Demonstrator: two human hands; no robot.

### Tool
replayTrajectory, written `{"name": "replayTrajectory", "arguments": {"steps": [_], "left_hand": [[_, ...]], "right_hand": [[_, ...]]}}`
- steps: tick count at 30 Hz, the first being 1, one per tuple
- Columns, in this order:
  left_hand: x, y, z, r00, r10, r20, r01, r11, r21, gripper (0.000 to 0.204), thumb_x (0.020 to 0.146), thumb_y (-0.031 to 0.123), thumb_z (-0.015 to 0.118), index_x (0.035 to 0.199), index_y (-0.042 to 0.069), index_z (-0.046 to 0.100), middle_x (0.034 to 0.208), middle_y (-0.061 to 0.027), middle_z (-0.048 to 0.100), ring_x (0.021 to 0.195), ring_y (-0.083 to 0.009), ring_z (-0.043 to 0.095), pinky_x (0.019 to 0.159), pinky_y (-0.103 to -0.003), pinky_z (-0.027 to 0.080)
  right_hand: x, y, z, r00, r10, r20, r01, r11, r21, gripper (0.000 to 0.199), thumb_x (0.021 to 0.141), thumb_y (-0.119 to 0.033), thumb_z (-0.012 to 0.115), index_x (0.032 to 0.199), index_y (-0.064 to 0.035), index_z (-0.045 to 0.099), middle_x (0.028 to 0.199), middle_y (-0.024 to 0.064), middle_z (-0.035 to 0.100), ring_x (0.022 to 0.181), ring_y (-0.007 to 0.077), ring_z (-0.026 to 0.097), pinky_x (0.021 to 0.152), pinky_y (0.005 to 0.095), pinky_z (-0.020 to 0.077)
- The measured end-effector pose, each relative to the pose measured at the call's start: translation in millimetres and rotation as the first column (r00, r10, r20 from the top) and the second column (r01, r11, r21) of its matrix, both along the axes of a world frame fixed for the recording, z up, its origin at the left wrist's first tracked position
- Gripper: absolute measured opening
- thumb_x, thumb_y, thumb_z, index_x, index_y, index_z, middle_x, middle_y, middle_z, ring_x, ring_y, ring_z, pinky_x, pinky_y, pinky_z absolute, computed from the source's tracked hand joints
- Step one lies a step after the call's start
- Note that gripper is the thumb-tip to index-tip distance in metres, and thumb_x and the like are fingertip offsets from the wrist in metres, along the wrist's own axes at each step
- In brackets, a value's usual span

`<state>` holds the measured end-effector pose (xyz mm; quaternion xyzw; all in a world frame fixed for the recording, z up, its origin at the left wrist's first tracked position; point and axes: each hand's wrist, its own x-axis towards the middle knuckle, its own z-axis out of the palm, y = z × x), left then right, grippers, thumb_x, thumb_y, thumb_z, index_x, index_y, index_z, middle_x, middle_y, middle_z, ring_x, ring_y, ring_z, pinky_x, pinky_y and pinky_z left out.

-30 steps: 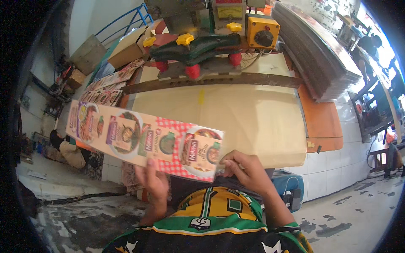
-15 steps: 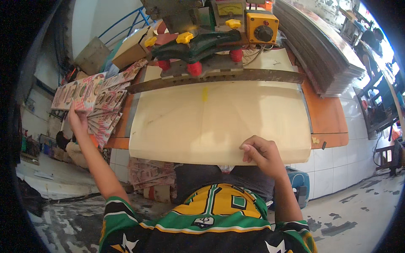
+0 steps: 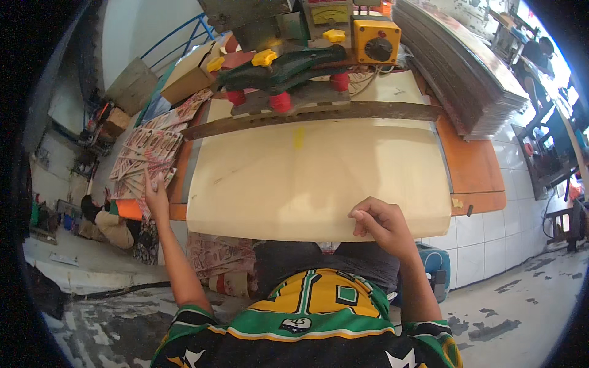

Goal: The person positions long printed plastic sheets onto a machine, aligns them under a heat-sealing bar, and removes the sealed bags after the machine cycles.

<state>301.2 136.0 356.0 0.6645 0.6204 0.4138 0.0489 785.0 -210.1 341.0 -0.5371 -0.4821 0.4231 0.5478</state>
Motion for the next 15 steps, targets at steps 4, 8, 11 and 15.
{"name": "replayTrajectory", "arguments": {"steps": [4, 8, 11, 15], "left_hand": [[16, -35, -24, 0.988, -0.038, -0.147, 0.050, 0.996, 0.080, 0.059, 0.104, 0.038, 0.057, 0.154, 0.010, 0.046, 0.162, -0.0184, 0.040, 0.154, -0.0354, 0.029, 0.123, -0.048, 0.026], [50, -75, -46, 0.979, 0.016, -0.206, -0.003, 0.998, 0.063, 0.052, 0.105, 0.033, 0.056, 0.151, 0.009, 0.051, 0.161, -0.0160, 0.042, 0.154, -0.0345, 0.030, 0.125, -0.053, 0.017], [74, -97, -63, 0.993, -0.076, -0.092, 0.085, 0.992, 0.096, 0.049, 0.106, 0.029, 0.054, 0.150, 0.008, 0.052, 0.160, -0.0154, 0.044, 0.153, -0.0337, 0.031, 0.126, -0.054, 0.015], [113, -129, -59, 0.987, -0.159, 0.007, 0.158, 0.984, 0.087, 0.045, 0.106, 0.023, 0.053, 0.147, 0.005, 0.054, 0.158, -0.0163, 0.046, 0.152, -0.0335, 0.034, 0.126, -0.053, 0.016]], "right_hand": [[-3, 2, -1, 1.000, 0.002, 0.031, -0.002, 1.000, -0.010, 0.019, 0.106, -0.015, 0.059, 0.101, 0.0017, 0.067, 0.076, 0.0039, 0.068, 0.069, 0.0093, 0.065, 0.065, 0.0252, 0.0535], [-4, 3, 5, 0.997, 0.016, 0.070, -0.015, 1.000, -0.017, 0.018, 0.105, -0.015, 0.060, 0.103, 0.0012, 0.067, 0.075, 0.0032, 0.067, 0.069, 0.0093, 0.065, 0.065, 0.0251, 0.0532], [0, 2, 7, 0.995, 0.056, 0.082, -0.053, 0.998, -0.041, 0.019, 0.105, -0.017, 0.061, 0.101, 0.0009, 0.067, 0.074, 0.0039, 0.067, 0.070, 0.0098, 0.066, 0.066, 0.0254, 0.0527], [4, 1, 16, 0.994, 0.108, -0.018, -0.108, 0.993, -0.042, 0.018, 0.105, -0.017, 0.061, 0.102, 0.0004, 0.066, 0.075, 0.0046, 0.068, 0.069, 0.0107, 0.066, 0.067, 0.0264, 0.0529]]}}
